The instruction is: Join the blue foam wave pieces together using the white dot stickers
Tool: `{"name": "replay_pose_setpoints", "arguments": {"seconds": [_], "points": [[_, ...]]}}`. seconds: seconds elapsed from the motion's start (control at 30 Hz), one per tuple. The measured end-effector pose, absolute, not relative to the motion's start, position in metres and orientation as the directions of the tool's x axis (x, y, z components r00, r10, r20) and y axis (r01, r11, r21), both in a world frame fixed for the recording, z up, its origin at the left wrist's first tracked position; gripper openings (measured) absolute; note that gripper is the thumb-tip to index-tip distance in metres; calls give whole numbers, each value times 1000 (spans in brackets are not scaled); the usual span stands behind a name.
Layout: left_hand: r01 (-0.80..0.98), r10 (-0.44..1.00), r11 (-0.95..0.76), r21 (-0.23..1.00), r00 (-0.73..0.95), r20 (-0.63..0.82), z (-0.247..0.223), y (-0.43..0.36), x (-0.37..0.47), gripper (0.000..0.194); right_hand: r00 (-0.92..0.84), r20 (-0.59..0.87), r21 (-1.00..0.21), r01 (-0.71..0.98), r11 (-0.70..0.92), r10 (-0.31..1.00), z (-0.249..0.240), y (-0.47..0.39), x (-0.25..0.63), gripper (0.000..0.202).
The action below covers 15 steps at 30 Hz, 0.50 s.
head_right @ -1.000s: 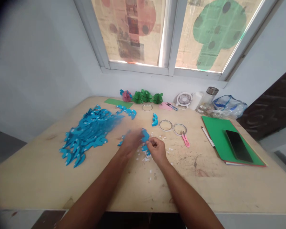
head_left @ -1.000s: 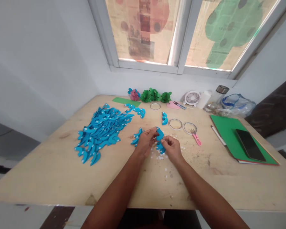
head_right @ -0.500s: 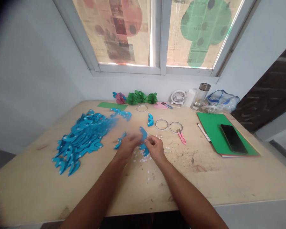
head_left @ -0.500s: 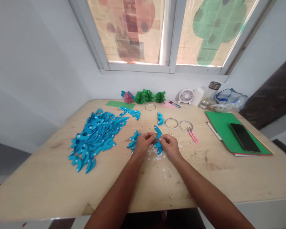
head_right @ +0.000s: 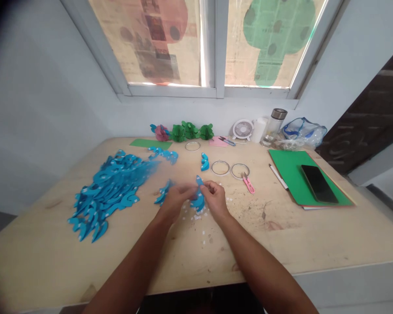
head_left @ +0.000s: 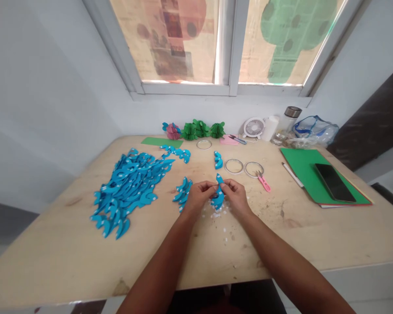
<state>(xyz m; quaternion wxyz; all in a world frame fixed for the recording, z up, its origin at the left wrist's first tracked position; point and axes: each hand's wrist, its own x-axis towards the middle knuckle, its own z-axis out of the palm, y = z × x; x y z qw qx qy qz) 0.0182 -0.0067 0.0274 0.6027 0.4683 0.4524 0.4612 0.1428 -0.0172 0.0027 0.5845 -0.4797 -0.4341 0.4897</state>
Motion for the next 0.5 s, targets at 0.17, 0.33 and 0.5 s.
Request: {"name": "replay_pose_setpoints", "arguments": {"seconds": [0.17, 0.33, 0.5], "points": [[42, 985, -160, 986, -60, 163, 30, -10, 19, 20, 177, 43, -990, -124, 66, 983, 4, -18, 143, 24], [243, 905, -390, 888, -73, 418, 32, -13, 19, 11, 157, 104, -993, -46, 113, 982, -1, -18, 143, 27], [325, 885, -423, 846, -55, 463, 30, -13, 20, 13, 151, 133, -991, 35, 129, 980, -2, -18, 143, 30]]}}
